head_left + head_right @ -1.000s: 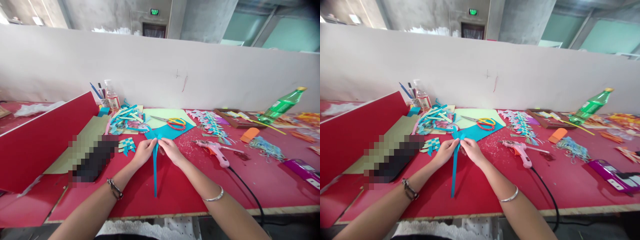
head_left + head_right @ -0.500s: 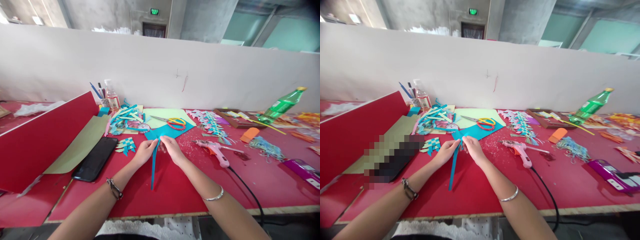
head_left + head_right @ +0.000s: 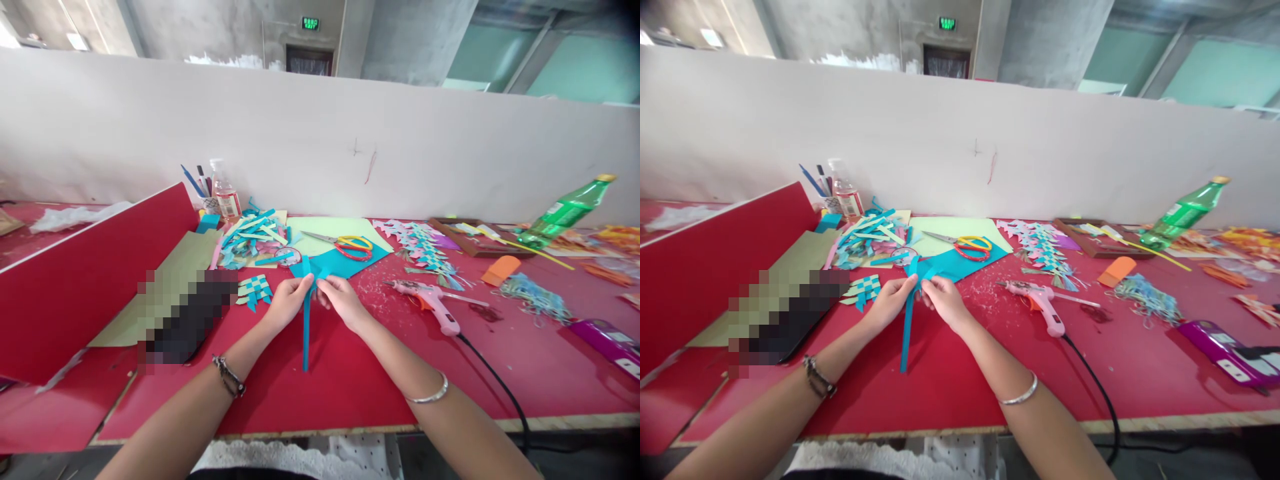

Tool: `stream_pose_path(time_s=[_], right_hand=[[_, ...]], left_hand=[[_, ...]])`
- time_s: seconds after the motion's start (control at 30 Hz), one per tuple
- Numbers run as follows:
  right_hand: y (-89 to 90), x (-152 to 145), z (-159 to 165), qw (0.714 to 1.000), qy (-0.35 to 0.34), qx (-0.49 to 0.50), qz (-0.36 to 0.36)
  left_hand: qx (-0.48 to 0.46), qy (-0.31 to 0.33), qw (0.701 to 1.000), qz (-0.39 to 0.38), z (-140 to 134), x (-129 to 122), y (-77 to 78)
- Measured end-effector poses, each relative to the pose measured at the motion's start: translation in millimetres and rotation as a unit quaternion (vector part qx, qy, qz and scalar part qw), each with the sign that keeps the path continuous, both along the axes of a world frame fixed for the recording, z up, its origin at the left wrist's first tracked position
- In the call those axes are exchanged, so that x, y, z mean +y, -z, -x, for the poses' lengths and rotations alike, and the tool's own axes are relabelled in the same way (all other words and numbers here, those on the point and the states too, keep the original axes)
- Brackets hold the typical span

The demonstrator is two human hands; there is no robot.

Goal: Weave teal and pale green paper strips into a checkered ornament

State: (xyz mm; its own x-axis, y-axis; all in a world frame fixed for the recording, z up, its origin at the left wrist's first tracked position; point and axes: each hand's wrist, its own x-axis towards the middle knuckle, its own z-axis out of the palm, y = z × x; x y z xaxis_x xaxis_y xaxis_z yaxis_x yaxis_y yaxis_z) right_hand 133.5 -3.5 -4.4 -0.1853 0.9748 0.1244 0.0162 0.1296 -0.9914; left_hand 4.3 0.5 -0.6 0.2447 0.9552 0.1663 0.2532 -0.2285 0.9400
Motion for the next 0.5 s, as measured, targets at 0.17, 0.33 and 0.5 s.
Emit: stream_pose_path(time_s=[0.17,0.33,0.5], right_hand=[[-2.0,0.0,-0.2,1.0,0.009,0.003,-0.001],[0.2,-0.3,1.7,1.0,-0.016,0.001,0.002],[0.7,-0.2,0.8,1.0,-0.006,0.002,0.001]], left_hand=[[-0.001,0.054,0.998,-0.015,-1.5,-1.3,0.5],[-0.015,0.056,0.998,-0.022,0.1,1.1,4.7],[0.001,-0.028,0.999,-0.019,-0.1,1.3,3.3]])
